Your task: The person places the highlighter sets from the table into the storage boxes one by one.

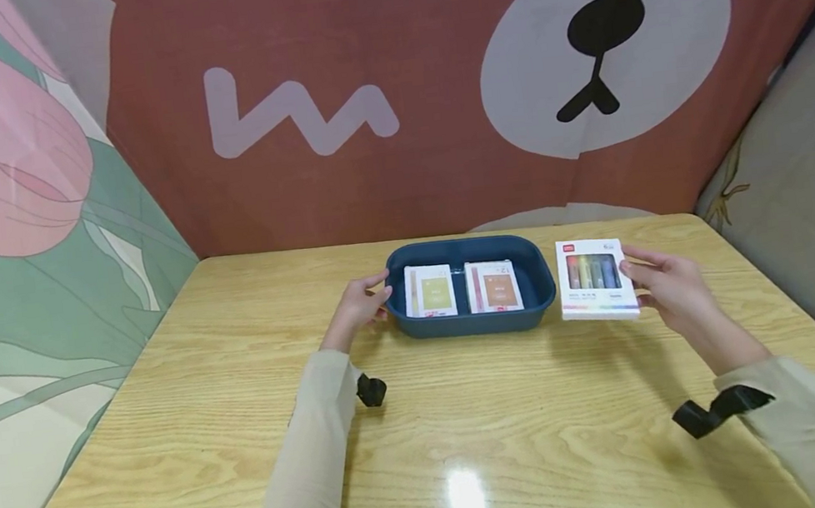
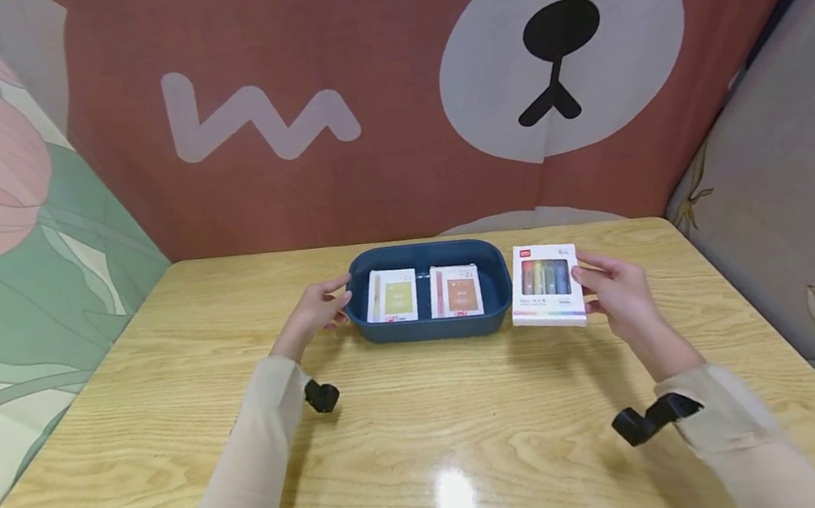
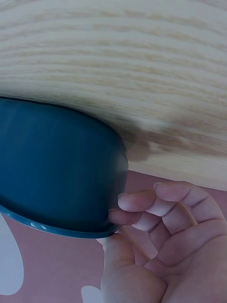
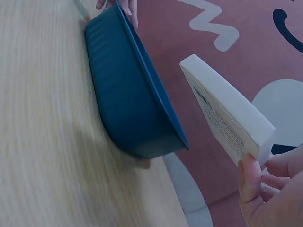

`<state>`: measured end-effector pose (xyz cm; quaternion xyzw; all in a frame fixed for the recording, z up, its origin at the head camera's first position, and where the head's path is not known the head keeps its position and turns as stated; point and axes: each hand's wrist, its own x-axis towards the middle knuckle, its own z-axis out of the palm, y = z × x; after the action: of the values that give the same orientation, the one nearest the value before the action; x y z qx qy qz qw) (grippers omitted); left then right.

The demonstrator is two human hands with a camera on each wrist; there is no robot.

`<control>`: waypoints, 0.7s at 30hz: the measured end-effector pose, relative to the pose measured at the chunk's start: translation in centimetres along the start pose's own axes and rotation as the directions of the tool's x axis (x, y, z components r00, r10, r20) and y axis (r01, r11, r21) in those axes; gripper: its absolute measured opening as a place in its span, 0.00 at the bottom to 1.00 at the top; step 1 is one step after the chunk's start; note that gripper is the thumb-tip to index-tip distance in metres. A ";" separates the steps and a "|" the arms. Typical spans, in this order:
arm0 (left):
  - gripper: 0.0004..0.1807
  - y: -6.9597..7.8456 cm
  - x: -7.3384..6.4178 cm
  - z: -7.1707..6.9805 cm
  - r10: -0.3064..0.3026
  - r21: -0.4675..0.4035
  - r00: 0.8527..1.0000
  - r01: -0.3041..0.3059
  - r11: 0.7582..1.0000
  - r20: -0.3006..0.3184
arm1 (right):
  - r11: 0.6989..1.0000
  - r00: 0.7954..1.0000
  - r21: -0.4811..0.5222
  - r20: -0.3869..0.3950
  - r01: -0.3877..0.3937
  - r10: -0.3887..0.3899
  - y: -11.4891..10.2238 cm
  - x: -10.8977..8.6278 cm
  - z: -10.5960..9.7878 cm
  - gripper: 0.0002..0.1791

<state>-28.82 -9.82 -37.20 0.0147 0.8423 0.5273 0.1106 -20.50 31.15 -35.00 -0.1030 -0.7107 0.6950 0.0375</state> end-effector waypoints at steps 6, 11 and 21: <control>0.22 0.1 -0.1 0.0 -0.020 -0.016 1.000 0.020 1.000 -0.007 | 0.993 1.000 0.120 0.005 0.011 -0.012 -2.8 -1.3 3.2 0.34; 0.23 0.3 -0.4 0.1 -0.022 -0.019 1.000 0.022 1.000 0.003 | 0.989 1.000 0.148 -0.021 0.012 -0.009 -3.3 -0.7 4.9 0.31; 0.23 0.1 -0.3 0.0 -0.015 -0.012 1.000 0.015 1.000 -0.008 | 0.998 0.997 0.010 -0.045 0.057 -0.056 -3.5 0.8 8.1 0.26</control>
<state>-28.52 -9.78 -37.06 0.0056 0.8397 0.5315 0.1116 -23.22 23.28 -31.83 -0.0982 -0.7084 0.6951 0.0737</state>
